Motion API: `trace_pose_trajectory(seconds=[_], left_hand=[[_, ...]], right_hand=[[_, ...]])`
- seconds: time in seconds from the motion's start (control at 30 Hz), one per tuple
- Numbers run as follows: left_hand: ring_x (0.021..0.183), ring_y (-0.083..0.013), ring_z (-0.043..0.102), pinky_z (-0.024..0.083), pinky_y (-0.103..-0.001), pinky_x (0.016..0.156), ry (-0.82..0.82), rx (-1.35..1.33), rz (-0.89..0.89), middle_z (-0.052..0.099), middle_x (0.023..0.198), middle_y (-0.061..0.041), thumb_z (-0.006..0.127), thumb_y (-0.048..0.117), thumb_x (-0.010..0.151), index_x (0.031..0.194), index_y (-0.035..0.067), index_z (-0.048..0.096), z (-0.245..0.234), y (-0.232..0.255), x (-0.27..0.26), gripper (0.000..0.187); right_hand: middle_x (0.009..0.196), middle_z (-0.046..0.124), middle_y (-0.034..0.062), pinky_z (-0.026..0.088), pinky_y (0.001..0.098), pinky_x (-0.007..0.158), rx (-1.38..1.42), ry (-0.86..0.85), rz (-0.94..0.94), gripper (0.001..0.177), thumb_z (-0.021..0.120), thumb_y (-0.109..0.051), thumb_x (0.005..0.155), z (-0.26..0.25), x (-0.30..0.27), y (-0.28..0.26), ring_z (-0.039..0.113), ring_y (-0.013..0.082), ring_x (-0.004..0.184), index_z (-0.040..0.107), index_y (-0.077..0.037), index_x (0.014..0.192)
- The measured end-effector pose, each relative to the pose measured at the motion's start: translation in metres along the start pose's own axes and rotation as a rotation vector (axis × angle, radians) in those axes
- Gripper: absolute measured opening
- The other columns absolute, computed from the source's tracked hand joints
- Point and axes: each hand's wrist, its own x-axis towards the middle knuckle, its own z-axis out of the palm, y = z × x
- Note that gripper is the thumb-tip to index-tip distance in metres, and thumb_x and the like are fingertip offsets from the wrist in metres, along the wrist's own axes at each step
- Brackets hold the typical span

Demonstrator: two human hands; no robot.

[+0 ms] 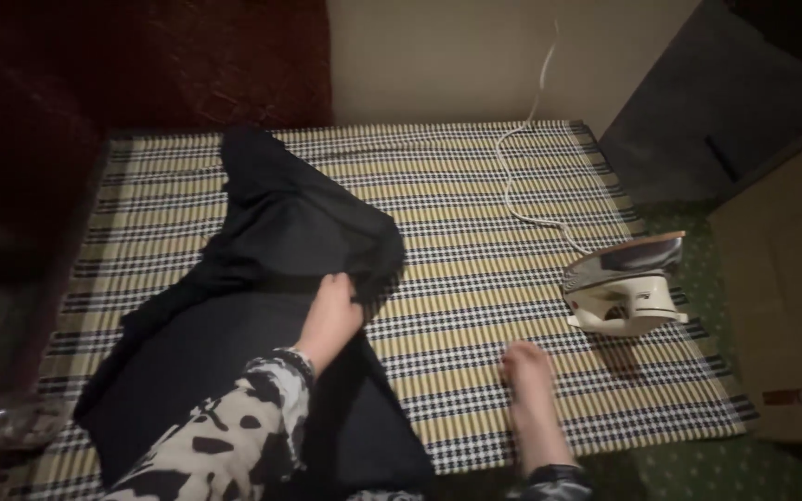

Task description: Iron a black dress or garment on an ironing board.

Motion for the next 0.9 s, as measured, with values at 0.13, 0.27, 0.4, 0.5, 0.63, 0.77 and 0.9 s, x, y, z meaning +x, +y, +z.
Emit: trace_pose_trajectory(seconds=[0.13,0.27,0.4,0.5,0.63,0.77,0.9], left_hand=[[0.091,-0.0452,0.062,0.054,-0.051,0.081,0.027,-0.063,0.096,0.06,0.098,-0.023,0.065,0.004,0.079,0.09,0.001,0.058,-0.047,0.034,0.005,0.014],[0.088,-0.0389,0.064,0.054,-0.052,0.069,0.117,0.173,0.267,0.061,0.104,-0.017,0.066,0.007,0.076,0.095,0.007,0.06,-0.124,0.062,0.006,0.02],[0.088,-0.0359,0.065,0.055,-0.05,0.065,0.302,0.408,0.392,0.064,0.097,-0.013,0.066,0.007,0.075,0.097,0.008,0.06,-0.173,0.013,0.022,0.023],[0.087,-0.0406,0.066,0.051,-0.056,0.07,0.323,0.378,0.239,0.067,0.09,-0.016,0.063,0.005,0.077,0.099,0.008,0.058,-0.209,-0.036,0.03,0.023],[0.086,-0.046,0.066,0.049,-0.059,0.073,0.347,0.247,0.049,0.07,0.09,-0.021,0.064,0.008,0.08,0.098,0.007,0.063,-0.259,-0.088,0.052,0.018],[0.092,-0.0441,0.069,0.054,-0.053,0.08,0.389,0.206,-0.121,0.072,0.097,-0.021,0.065,0.009,0.08,0.103,0.008,0.073,-0.302,-0.135,0.086,0.025],[0.093,-0.0372,0.072,0.055,-0.048,0.084,0.149,0.144,-0.152,0.074,0.099,-0.018,0.064,0.002,0.082,0.111,0.008,0.078,-0.312,-0.188,0.121,0.033]], right_hand=[[0.081,0.064,-0.0007,0.049,0.0275,0.064,-0.22,-0.468,-0.044,0.022,0.071,-0.021,0.09,0.105,-0.079,0.018,0.057,0.0095,0.069,0.067,-0.008,0.107],[0.084,0.07,-0.0018,0.053,0.0257,0.068,-0.416,-0.805,-0.101,0.028,0.075,-0.027,0.089,0.137,-0.132,0.03,0.063,0.0077,0.075,0.07,-0.005,0.106],[0.08,0.07,-0.0029,0.052,0.0246,0.069,-0.839,-0.961,-0.033,0.037,0.074,-0.039,0.093,0.112,-0.154,0.031,0.062,0.0056,0.074,0.075,-0.003,0.101],[0.082,0.069,-0.0039,0.05,0.0267,0.07,-0.771,-1.102,0.165,0.039,0.076,-0.04,0.093,0.059,-0.142,0.037,0.06,0.0065,0.075,0.077,-0.003,0.104],[0.082,0.069,-0.0024,0.052,0.0257,0.075,-1.086,-1.145,0.086,0.041,0.078,-0.045,0.092,0.013,-0.156,0.007,0.063,0.0076,0.079,0.077,-0.007,0.106],[0.093,0.079,-0.002,0.056,0.0276,0.084,-1.307,-0.864,0.087,0.046,0.084,-0.048,0.081,-0.047,-0.146,-0.029,0.07,0.0101,0.089,0.079,-0.012,0.108],[0.121,0.074,-0.0017,0.056,0.0293,0.102,-1.359,-0.436,0.101,0.057,0.089,-0.05,0.077,-0.087,-0.143,-0.114,0.068,0.012,0.115,0.077,-0.018,0.123]])
